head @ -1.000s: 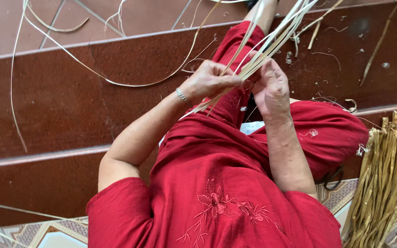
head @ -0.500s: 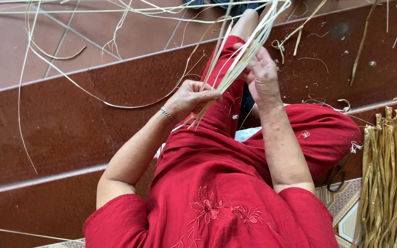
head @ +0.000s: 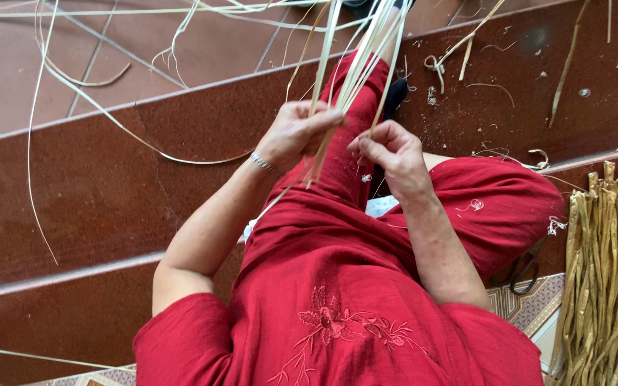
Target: The person sits on the floor processing bundles of palm fiber strips. They separate and soften individual strands, gather them into a bundle, twist and align the bundle, then use a small knife to trim and cut the ends of the fibers.
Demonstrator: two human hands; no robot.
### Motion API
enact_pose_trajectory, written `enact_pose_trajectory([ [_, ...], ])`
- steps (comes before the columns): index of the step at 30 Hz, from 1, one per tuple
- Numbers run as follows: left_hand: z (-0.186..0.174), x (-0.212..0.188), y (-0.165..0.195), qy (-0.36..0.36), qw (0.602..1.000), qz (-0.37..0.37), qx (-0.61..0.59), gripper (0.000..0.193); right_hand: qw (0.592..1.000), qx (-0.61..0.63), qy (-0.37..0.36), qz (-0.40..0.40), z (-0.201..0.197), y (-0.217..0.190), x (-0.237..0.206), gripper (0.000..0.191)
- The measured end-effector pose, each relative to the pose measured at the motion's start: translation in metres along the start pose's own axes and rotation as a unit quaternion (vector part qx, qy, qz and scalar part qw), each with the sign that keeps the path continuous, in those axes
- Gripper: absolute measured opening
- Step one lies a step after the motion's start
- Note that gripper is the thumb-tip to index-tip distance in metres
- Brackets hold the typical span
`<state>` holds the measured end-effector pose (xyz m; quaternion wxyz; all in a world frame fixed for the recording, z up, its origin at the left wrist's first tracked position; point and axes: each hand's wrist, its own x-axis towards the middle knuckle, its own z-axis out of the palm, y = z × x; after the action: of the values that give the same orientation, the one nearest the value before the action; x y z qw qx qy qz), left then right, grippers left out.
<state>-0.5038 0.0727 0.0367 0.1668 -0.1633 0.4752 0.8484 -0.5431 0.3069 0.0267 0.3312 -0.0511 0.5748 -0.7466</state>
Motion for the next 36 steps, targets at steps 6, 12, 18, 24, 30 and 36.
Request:
enact_pose_trajectory([
  [6, 0.022, 0.023, 0.000, -0.027, 0.995, 0.042, -0.090, 0.024, 0.998, 0.056, 0.017, -0.021, 0.005, -0.006, -0.014, 0.007],
  [12, 0.033, 0.036, -0.031, -0.020, 0.992, 0.033, -0.118, 0.026, 0.997, 0.049, 0.061, -0.024, -0.005, 0.009, -0.017, 0.007],
  [18, 0.022, 0.036, -0.053, -0.016, 1.000, 0.021, 0.017, 0.028, 0.996, 0.003, 0.082, -0.044, -0.011, 0.033, -0.009, 0.010],
  [24, 0.010, 0.034, -0.056, -0.042, 0.999, -0.003, 0.013, 0.029, 0.996, 0.012, 0.080, -0.034, -0.015, 0.043, -0.006, 0.011],
  [30, 0.001, 0.029, -0.066, -0.012, 0.997, -0.020, 0.067, 0.027, 0.995, 0.004, 0.094, -0.025, -0.021, 0.047, -0.009, 0.011],
  [36, -0.010, 0.024, -0.077, 0.001, 0.995, -0.002, 0.105, 0.026, 0.995, -0.074, 0.060, 0.025, -0.027, 0.060, -0.015, 0.010],
])
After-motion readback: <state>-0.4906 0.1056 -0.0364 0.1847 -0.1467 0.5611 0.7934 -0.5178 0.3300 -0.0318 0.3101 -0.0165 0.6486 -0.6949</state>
